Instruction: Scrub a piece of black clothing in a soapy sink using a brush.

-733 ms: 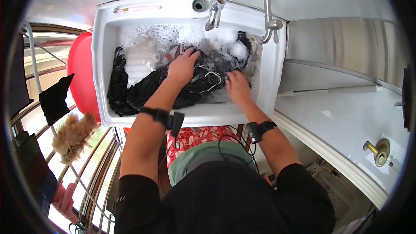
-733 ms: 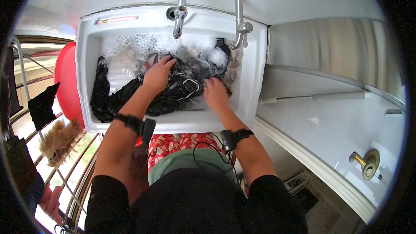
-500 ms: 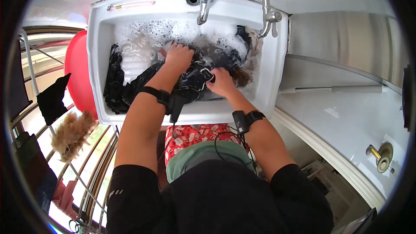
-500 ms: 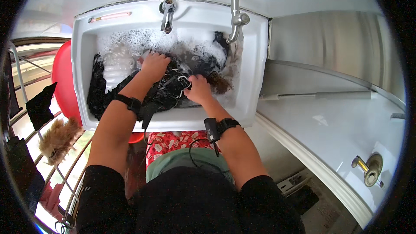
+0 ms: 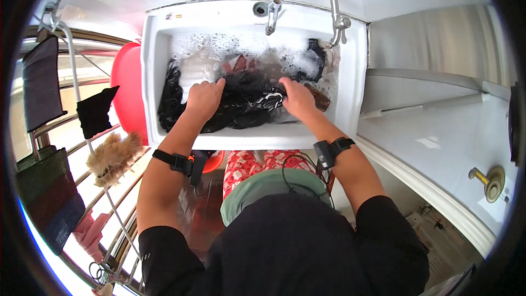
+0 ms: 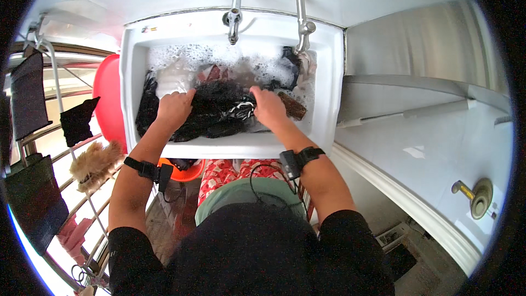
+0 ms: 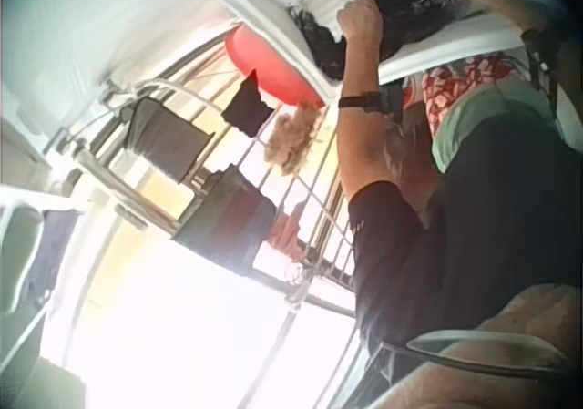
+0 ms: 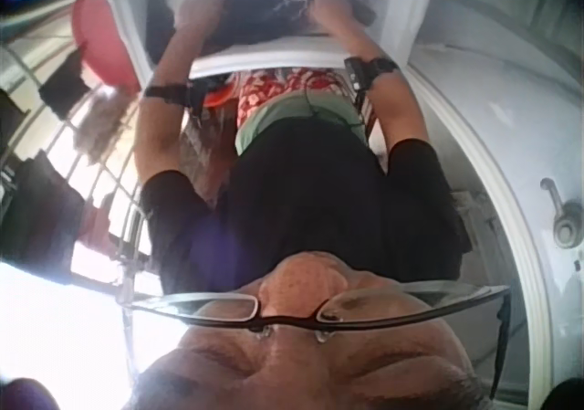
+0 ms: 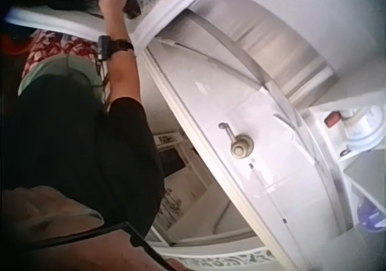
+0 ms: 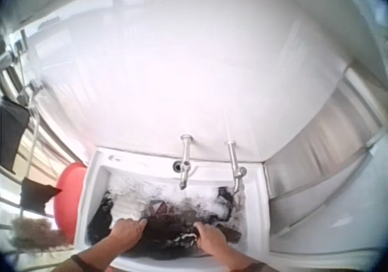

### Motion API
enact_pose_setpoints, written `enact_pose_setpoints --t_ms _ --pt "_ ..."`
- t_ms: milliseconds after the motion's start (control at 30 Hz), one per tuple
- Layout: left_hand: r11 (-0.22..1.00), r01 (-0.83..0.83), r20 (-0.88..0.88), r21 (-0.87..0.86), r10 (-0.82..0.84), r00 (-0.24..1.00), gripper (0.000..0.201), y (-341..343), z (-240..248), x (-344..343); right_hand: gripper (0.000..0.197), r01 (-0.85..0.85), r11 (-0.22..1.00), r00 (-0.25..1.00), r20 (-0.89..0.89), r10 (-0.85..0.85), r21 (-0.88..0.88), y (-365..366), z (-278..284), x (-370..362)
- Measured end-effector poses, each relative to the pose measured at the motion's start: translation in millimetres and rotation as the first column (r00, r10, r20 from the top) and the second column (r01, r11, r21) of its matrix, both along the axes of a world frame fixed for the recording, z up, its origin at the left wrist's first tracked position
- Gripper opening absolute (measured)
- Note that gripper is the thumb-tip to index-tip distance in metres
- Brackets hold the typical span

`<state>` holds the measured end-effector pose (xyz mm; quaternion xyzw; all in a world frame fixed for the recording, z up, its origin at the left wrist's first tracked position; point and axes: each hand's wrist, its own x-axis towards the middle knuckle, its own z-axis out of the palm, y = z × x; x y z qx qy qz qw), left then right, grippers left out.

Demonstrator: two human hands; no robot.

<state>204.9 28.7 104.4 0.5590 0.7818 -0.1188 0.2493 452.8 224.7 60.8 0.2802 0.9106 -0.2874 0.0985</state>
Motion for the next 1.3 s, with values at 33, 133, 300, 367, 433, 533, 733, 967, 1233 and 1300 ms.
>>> enact_pose_setpoints --t_ms 33,133,300,367,433,533,733,967,1233,1300 --pt "0.996 -0.009 -0.064 0.091 0.015 0.998 0.051 -7 7 -4 0.050 -0.018 0.997 0.995 -0.094 0.026 0.078 4 14 -3" --pt "0.953 0.039 -0.132 0.301 0.001 0.991 0.044 -22 45 -20 0.045 0.005 0.987 0.975 -0.219 0.030 0.159 15 50 -4" --pt "0.751 0.123 -0.061 0.649 -0.109 0.992 0.023 -44 116 -46 0.037 0.037 0.996 0.895 -0.446 0.002 0.080 26 135 -4" --pt "0.740 0.173 -0.114 0.650 -0.130 0.985 0.020 -48 143 -50 0.038 -0.002 0.992 0.896 -0.441 0.058 0.126 23 168 -2" --pt "0.736 0.278 -0.237 0.617 -0.162 0.958 0.022 -49 164 -52 0.039 -0.127 0.964 0.884 -0.413 0.218 0.235 17 196 0" --pt "0.732 0.288 -0.254 0.618 -0.161 0.954 0.020 -48 184 -56 0.045 -0.093 0.951 0.876 -0.430 0.218 0.295 24 229 3" --pt "0.632 0.252 -0.221 0.732 -0.130 0.967 0.011 -36 232 -61 0.050 -0.185 0.880 0.872 -0.340 0.353 0.438 23 302 13" --pt "0.546 -0.106 0.092 0.831 0.053 0.994 0.011 -25 255 -72 0.057 -0.181 0.890 0.901 -0.292 0.321 0.419 30 295 21" --pt "0.408 -0.409 0.452 0.817 -0.011 0.892 0.009 -17 288 -69 0.036 -0.098 0.967 0.967 -0.205 0.149 0.237 33 309 23" --pt "0.430 -0.434 0.496 0.792 -0.037 0.868 0.012 -19 294 -77 0.028 -0.064 0.964 0.940 -0.310 0.146 0.260 36 319 21"
